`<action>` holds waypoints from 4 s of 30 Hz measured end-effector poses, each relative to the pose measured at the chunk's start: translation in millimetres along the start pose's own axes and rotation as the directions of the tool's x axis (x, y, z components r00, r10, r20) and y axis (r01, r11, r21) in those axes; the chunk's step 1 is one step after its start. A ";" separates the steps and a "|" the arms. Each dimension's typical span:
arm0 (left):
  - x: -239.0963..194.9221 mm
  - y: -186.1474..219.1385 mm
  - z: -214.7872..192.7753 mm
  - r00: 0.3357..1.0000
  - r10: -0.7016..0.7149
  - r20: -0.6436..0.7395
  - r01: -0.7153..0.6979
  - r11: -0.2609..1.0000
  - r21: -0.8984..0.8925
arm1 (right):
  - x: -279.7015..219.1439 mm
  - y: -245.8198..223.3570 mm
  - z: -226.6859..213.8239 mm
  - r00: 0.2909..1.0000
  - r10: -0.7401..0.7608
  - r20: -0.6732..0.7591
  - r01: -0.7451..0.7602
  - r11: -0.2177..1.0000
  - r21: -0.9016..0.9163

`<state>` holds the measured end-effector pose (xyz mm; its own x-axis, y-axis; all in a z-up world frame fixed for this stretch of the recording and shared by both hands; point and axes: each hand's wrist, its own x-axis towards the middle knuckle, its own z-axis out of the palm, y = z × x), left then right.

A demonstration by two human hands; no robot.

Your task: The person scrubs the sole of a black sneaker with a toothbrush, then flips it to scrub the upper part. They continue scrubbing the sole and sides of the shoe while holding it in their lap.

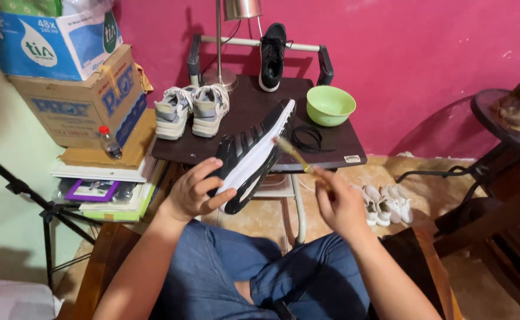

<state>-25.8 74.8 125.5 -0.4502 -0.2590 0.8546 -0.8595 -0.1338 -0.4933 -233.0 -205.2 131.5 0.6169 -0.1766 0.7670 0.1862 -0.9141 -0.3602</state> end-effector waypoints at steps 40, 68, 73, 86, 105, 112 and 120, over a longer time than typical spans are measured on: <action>57.1 9.8 -16.3 0.816 -0.472 0.334 0.575 0.725 -0.379 | 21.3 -36.4 -12.2 0.948 -0.314 0.042 0.289 0.911 0.293; 52.0 23.6 -40.6 0.845 -0.436 0.309 0.517 0.814 -0.264 | -7.0 -16.6 -30.3 0.905 0.128 0.405 -0.144 0.989 0.009; 50.7 53.0 -63.7 0.909 -0.279 0.310 0.352 0.912 -0.210 | -55.1 18.6 -67.5 0.837 0.236 0.494 -0.182 0.971 -0.154; -0.5 88.7 -136.5 0.829 -0.310 0.466 0.328 0.944 0.044 | -139.1 116.4 -130.0 0.659 0.657 0.367 -0.557 0.754 -0.349; -6.9 105.2 -161.1 0.788 -0.450 0.420 0.500 0.866 -0.010 | -142.7 122.0 -129.0 0.615 0.686 0.389 -0.537 0.725 -0.431; -15.8 108.5 -164.2 0.828 -0.395 0.399 0.457 0.887 -0.069 | -134.3 118.1 -130.0 0.546 0.717 0.433 -0.557 0.697 -0.452; -11.8 113.7 -163.2 0.865 -0.389 0.317 0.430 0.901 -0.067 | -132.4 113.4 -134.5 0.512 0.692 0.509 -0.613 0.709 -0.348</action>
<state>-157.7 218.8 85.8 0.0216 -0.4753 0.8796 -0.9836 -0.1676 -0.0664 -396.4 -334.6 60.6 0.8340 -0.5369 -0.1271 -0.5119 -0.6671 -0.5412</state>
